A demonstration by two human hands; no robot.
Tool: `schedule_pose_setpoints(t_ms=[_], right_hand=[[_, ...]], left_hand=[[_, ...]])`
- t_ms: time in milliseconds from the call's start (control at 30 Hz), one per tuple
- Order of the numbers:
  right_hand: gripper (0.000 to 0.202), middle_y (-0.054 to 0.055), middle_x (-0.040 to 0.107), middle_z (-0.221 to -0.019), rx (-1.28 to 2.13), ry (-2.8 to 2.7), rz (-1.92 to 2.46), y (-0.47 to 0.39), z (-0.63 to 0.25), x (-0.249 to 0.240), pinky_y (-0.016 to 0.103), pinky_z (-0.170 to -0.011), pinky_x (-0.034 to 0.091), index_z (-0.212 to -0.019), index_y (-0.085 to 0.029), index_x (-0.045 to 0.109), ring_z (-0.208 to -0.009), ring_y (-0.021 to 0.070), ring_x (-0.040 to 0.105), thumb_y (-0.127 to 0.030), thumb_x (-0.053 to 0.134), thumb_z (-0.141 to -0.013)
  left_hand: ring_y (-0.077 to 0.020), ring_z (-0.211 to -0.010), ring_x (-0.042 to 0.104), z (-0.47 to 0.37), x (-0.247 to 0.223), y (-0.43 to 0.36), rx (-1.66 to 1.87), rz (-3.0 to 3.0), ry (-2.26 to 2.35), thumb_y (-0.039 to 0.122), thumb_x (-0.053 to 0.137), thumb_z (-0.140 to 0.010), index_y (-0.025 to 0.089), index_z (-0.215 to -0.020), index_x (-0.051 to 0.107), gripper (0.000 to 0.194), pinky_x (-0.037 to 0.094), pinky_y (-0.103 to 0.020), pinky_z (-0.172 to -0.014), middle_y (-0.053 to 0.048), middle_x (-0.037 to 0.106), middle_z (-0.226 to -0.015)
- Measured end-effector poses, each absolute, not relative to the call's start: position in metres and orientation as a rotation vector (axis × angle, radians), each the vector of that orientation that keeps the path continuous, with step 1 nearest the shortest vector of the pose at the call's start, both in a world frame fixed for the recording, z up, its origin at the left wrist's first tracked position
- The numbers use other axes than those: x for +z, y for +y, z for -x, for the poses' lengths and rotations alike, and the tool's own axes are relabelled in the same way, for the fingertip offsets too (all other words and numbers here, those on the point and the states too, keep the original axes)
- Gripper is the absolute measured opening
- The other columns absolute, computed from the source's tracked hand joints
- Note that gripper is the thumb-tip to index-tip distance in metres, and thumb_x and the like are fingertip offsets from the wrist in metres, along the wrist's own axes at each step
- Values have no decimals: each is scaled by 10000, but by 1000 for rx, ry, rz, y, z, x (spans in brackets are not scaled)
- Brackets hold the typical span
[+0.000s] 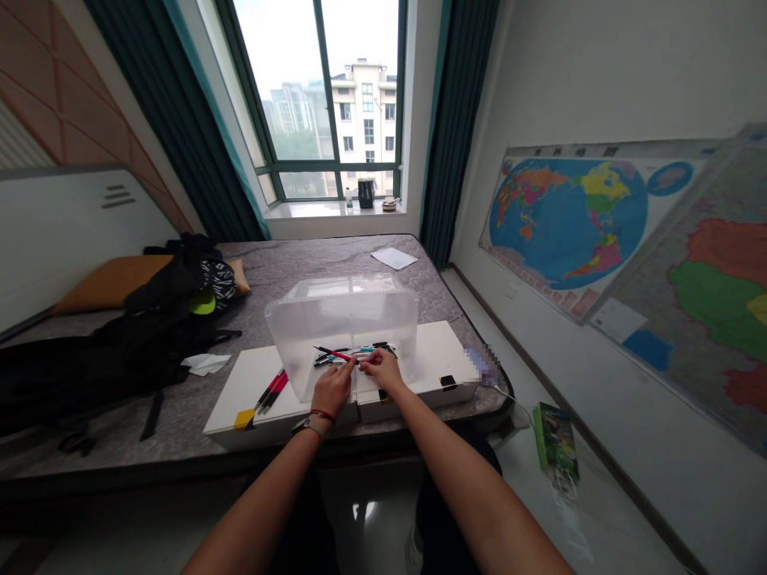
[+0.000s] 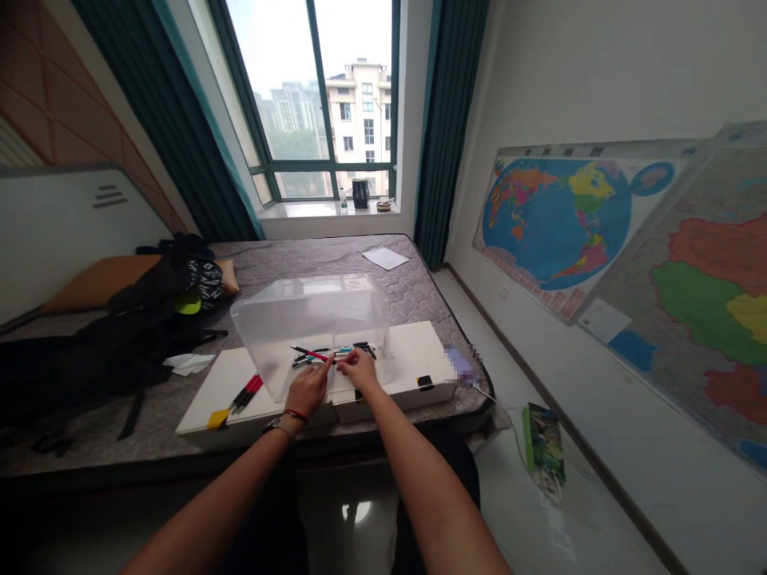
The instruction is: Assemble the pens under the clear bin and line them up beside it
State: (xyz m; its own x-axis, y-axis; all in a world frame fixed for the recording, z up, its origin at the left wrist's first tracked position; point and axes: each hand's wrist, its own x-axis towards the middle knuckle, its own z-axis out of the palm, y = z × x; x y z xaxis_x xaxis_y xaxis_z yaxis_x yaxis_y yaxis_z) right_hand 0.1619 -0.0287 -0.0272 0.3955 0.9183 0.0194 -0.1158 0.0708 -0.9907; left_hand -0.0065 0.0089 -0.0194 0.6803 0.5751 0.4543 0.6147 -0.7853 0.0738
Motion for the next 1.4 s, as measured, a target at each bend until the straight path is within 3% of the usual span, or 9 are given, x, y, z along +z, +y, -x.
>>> schedule_pose_setpoints(t_ms=[333,600,933,1167,1400], right_hand=[[312,35,701,-709,918,-872,1266,-26,-160,-29,263,-533,557,-842,-166,590,-601,173,690,-425,706,-711],[302,44,707,-758,966,-887,1207,-26,-162,-31,287,-608,566,-819,-161,636,-711,204,713,-373,766,-647],[270,26,705,-725,739,-1165,1465,-30,-159,-30,249,-613,543,-808,-196,642,-631,146,676,-415,516,-904],[162,17,711,-754,776,-1197,1491,-25,-160,-31,238,-639,528,-912,-194,634,-664,143,684,-331,549,-893],[354,13,681,-645,644,-1290,1647,-26,-159,-26,227,-638,486,-763,-190,649,-599,137,643,-406,439,-949]], left_hand=[[-203,-822,553,5,-20,9,-711,2772,-989,205,362,-943,219,-1435,405,495,433,-302,-741,-76,678,-913],[-200,-767,561,6,-20,8,-706,2742,-1003,216,390,-933,223,-1435,409,503,428,-297,-711,-76,651,-827],[-195,-757,557,5,-21,10,-749,2745,-980,229,397,-934,221,-1431,416,498,429,-292,-712,-78,658,-824],[-206,-818,552,6,-24,11,-763,2780,-958,215,373,-943,227,-1454,373,511,433,-307,-744,-81,687,-923],[-199,-799,555,6,-22,10,-730,2776,-939,214,370,-945,214,-1458,364,513,431,-301,-731,-76,682,-879]])
